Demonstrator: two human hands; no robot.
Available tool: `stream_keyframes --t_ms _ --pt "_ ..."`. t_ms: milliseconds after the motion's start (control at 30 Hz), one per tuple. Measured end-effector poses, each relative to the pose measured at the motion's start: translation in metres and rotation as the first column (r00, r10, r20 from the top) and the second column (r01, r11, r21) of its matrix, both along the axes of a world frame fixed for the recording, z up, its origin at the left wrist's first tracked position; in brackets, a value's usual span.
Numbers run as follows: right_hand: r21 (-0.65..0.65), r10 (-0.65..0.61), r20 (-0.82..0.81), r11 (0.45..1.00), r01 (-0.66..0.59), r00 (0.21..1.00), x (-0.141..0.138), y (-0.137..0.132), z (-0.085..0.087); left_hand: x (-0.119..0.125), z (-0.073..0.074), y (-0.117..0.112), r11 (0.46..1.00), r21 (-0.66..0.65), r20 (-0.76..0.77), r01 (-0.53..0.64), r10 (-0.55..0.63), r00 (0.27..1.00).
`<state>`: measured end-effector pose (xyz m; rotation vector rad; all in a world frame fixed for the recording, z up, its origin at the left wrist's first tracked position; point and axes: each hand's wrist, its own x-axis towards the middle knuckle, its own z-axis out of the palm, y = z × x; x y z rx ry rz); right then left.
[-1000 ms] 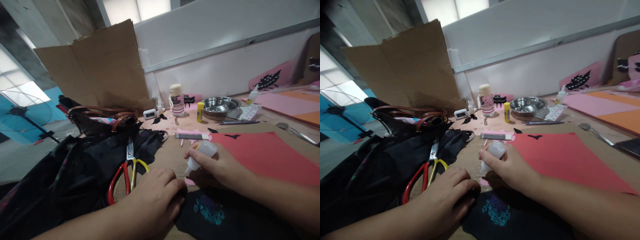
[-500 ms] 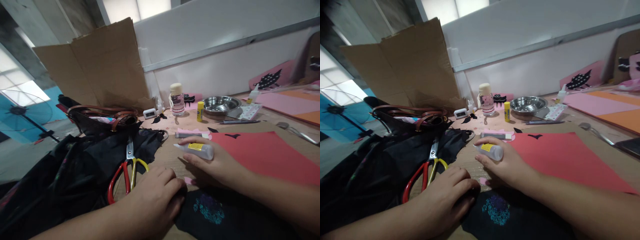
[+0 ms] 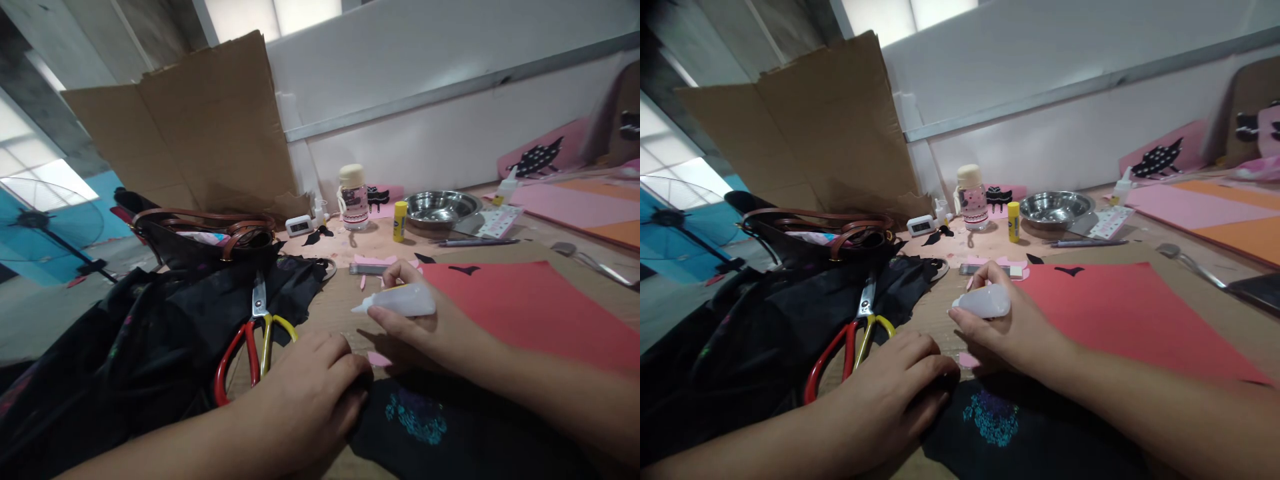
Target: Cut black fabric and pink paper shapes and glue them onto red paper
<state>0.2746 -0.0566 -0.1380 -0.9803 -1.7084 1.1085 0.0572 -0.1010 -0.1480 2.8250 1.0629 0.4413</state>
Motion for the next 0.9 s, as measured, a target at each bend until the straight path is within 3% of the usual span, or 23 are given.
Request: stream_keyframes --t_ms 200,500,733,900 --pt "-0.079 0.023 -0.101 0.996 -0.031 0.995 -0.0001 0.0006 -0.0015 -0.0008 -0.0004 0.0012 1.000 0.028 -0.009 0.012 -0.012 1.000" --pt "0.084 -0.084 0.056 0.993 0.079 0.995 0.0030 0.0023 -0.0017 -0.0028 0.0022 0.0047 0.995 0.081 -0.013 0.051 -0.050 0.999" --pt "0.037 0.029 0.097 0.999 -0.032 0.995 0.0025 -0.0013 -0.0016 -0.0061 0.0001 0.0043 0.988 0.131 -0.026 0.080 -0.077 0.997" --pt "0.007 -0.010 0.101 1.000 0.009 0.995 0.0006 -0.0046 -0.0002 -0.0066 -0.0014 0.0056 0.990 0.118 -0.026 0.083 -0.080 0.996"
